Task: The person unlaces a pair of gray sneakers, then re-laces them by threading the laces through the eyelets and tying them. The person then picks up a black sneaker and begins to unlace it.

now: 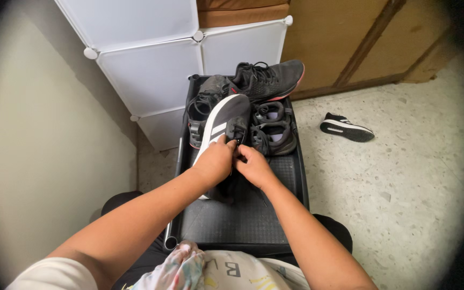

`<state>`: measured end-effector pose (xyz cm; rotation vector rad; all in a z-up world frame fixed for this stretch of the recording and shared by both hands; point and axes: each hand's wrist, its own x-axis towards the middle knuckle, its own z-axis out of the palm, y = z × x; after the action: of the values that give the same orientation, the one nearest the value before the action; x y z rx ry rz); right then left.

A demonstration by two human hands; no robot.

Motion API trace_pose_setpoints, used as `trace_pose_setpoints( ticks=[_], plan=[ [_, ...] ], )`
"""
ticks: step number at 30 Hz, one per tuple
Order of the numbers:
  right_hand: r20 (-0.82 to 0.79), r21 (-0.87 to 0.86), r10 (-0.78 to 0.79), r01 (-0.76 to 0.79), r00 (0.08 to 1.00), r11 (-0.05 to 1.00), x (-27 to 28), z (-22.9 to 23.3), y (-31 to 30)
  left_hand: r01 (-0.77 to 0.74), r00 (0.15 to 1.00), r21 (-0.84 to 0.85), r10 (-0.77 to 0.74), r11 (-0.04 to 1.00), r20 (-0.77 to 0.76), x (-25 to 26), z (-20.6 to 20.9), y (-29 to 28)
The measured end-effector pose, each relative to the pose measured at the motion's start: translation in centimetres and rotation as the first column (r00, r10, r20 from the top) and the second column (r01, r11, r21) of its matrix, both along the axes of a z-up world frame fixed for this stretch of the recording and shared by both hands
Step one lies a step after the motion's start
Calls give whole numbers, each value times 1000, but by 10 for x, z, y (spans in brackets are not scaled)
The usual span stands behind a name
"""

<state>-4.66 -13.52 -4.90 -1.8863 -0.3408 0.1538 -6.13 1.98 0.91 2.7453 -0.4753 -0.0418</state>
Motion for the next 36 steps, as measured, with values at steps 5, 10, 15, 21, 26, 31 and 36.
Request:
trace_pose_setpoints(
  ticks=[5,10,15,21,26,31,36],
  plan=[
    [252,-137,3,33,968,990,7,35,6,-9,984,-323,66,946,166,1,-5,1],
    [427,-404,118,72,897,912,8,58,3,25,969,-516,107,856,223,3,-10,-2],
    [454,-537,115,168,883,827,-3,42,4,143,970,-412,-45,900,238,7,-11,4],
    [433,-563,120,164,893,810,-5,41,-2,295,942,-143,-262,945,209,25,3,9],
    [325,-658,327,-37,887,753,-6,59,-17,320,936,-28,-311,947,165,28,5,7],
    [380,-672,176,140,908,727,-15,59,-7,287,940,4,-283,958,192,26,-1,-6],
    [431,-658,129,213,893,722,-17,52,-6,275,946,122,-291,954,146,26,1,-11]
  ],
)
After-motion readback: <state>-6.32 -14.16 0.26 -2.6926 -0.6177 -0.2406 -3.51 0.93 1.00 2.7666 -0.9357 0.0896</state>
